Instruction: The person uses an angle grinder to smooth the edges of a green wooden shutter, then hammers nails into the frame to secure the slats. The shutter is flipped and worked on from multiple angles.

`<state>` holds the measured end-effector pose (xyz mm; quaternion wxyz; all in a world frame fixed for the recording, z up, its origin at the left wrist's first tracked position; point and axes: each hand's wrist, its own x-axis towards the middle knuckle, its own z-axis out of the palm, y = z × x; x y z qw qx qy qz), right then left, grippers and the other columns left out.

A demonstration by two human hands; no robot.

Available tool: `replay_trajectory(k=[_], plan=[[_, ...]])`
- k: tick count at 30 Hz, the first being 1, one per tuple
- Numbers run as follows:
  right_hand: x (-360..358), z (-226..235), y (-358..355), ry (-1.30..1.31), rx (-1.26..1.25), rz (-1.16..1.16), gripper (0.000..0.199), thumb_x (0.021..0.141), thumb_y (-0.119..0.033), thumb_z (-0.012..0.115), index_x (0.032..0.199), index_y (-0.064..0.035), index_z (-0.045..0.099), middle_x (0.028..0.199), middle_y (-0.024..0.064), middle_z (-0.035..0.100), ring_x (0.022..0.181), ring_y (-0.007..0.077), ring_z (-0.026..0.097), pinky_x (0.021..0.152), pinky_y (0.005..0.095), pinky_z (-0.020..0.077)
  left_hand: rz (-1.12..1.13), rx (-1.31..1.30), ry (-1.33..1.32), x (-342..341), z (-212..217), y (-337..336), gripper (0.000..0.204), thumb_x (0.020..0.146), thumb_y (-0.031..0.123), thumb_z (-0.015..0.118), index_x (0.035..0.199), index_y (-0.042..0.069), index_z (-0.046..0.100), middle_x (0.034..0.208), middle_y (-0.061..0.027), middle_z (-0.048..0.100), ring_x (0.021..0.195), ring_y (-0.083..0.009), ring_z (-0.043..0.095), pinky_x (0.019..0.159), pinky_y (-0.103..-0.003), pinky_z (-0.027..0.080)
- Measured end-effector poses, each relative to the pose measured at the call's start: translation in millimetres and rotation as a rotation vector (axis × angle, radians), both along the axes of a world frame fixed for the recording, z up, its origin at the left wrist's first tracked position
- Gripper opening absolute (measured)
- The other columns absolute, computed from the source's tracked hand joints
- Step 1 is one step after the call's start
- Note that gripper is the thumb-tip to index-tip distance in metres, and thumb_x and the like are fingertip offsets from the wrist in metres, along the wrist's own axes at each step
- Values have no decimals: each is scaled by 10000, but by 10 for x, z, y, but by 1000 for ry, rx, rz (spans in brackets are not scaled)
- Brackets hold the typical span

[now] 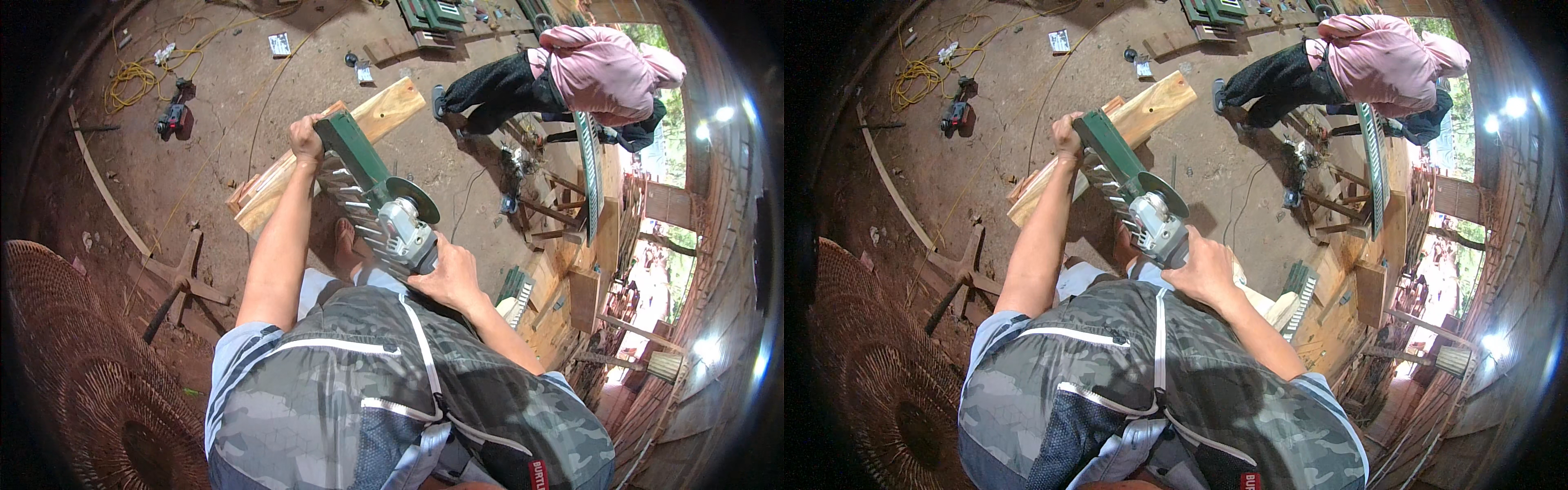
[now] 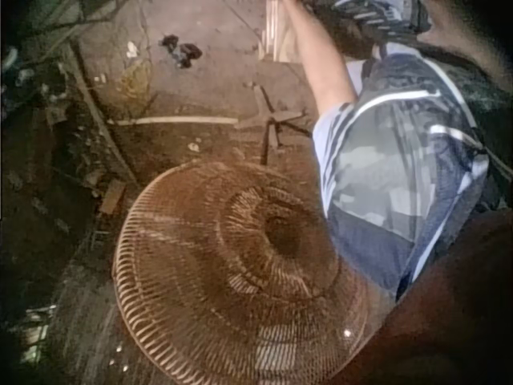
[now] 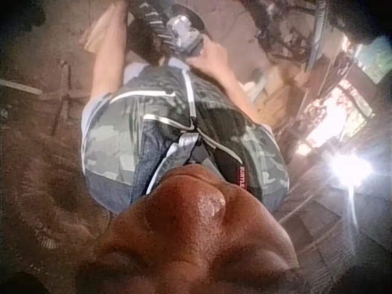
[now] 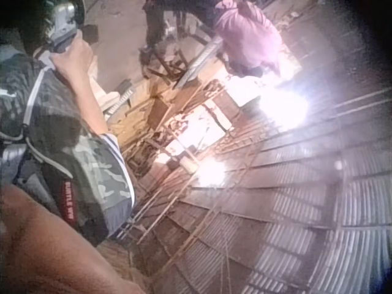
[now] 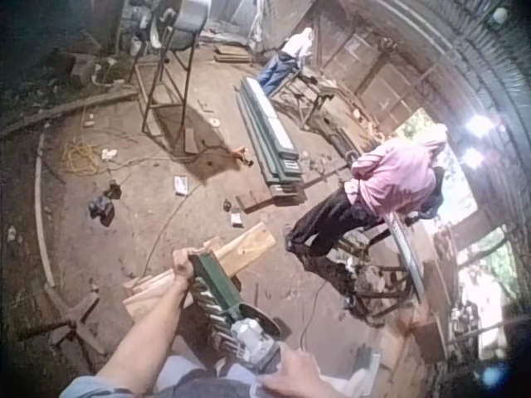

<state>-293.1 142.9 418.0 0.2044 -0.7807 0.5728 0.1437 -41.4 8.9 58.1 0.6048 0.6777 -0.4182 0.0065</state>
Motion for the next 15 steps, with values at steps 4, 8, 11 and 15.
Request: replay_trajectory(k=[4,8,11,15], plan=[[-32,-33,-8,8,16,-17,743,643,-309,852,1268,29,634,934,276,741,930,453,729,852,493,580,21,28,5,-26,149,35,114,881,73,598,867,115,703,888,-97,768,794,-329,716,740,-444,537],[-25,-46,-3,-3,11,-13,737,642,-303,847,1264,31,636,938,274,741,931,453,729,853,488,581,34,5,11,-2,116,40,102,885,75,602,857,111,693,888,-103,774,780,-330,720,715,-448,543],[2,-17,-8,-3,21,-19,740,641,-303,847,1269,29,637,944,273,743,934,454,729,855,488,580,30,-16,1,1,81,25,91,884,83,610,852,109,691,888,-105,776,780,-332,724,710,-448,545],[36,3,-2,3,25,-26,757,638,-308,851,1279,31,635,948,275,744,939,452,732,860,487,581,-42,-37,118,23,-17,-8,84,876,89,622,864,109,702,895,-102,774,801,-331,727,738,-444,542]])
